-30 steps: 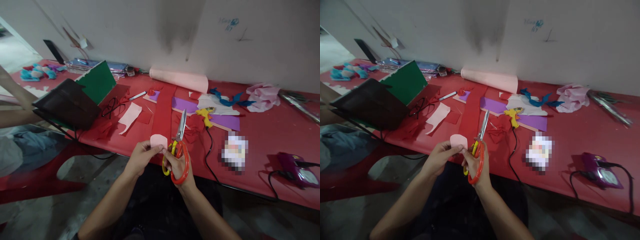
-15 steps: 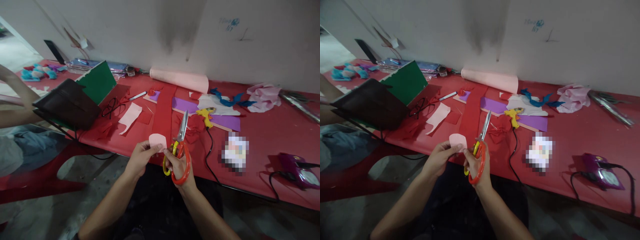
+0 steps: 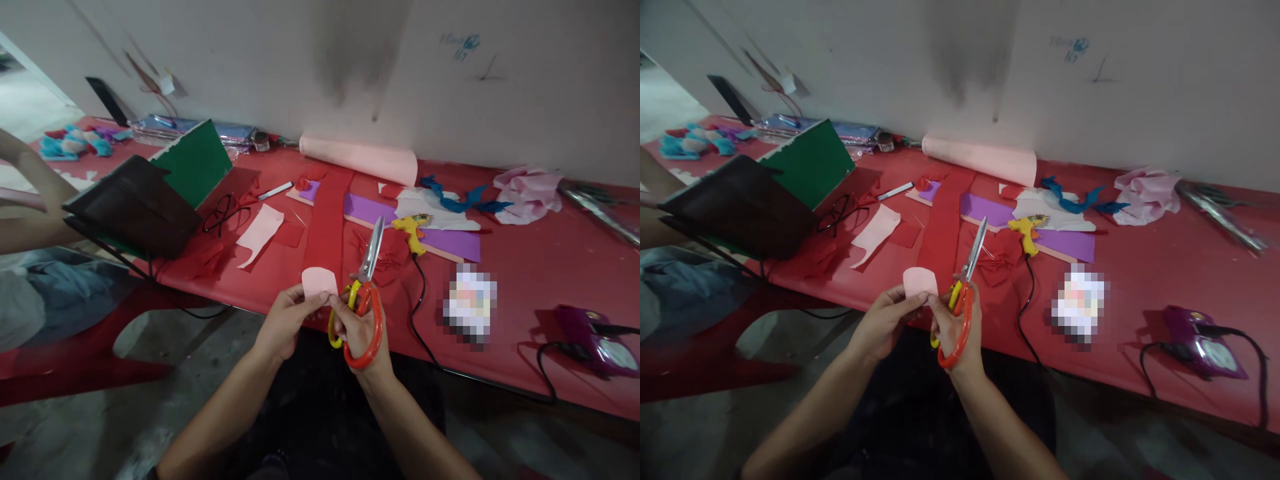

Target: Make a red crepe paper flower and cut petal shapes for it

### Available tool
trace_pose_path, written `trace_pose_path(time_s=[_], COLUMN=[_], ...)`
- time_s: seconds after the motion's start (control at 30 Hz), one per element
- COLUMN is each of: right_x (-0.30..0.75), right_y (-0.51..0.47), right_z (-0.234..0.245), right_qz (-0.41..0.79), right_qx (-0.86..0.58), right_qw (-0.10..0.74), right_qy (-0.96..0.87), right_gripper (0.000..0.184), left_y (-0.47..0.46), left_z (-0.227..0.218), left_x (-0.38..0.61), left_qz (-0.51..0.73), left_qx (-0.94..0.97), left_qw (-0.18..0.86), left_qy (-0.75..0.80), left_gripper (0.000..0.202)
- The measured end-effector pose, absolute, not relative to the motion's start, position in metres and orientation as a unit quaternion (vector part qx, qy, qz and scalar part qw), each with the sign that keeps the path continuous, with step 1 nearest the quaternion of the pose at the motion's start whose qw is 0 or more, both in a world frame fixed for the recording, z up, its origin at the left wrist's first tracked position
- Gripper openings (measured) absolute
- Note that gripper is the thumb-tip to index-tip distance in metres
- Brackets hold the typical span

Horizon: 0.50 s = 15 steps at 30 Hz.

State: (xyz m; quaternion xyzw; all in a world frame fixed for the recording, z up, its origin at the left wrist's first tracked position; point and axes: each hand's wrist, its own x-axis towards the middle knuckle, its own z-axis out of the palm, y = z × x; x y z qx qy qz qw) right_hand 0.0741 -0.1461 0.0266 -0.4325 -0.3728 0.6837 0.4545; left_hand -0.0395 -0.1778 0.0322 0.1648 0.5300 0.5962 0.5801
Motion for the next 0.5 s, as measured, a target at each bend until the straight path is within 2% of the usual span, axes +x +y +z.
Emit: trace_pose_path(time_s=[0.5], right_x=[0.0741], right_y=[-0.1458], right_z=[0.0276], right_qz=[0.708], right_qx=[-0.437], right_qw=[0.436], right_qy=[-0.343], right_gripper=[0.058], left_y=[-0.1764], left_z=[0.0322], left_x=[-0.0432], left_qz=[0.605], left_qx=[0.183], left_qw=[0.546], left_qy=[0.550], left_gripper=[0.021])
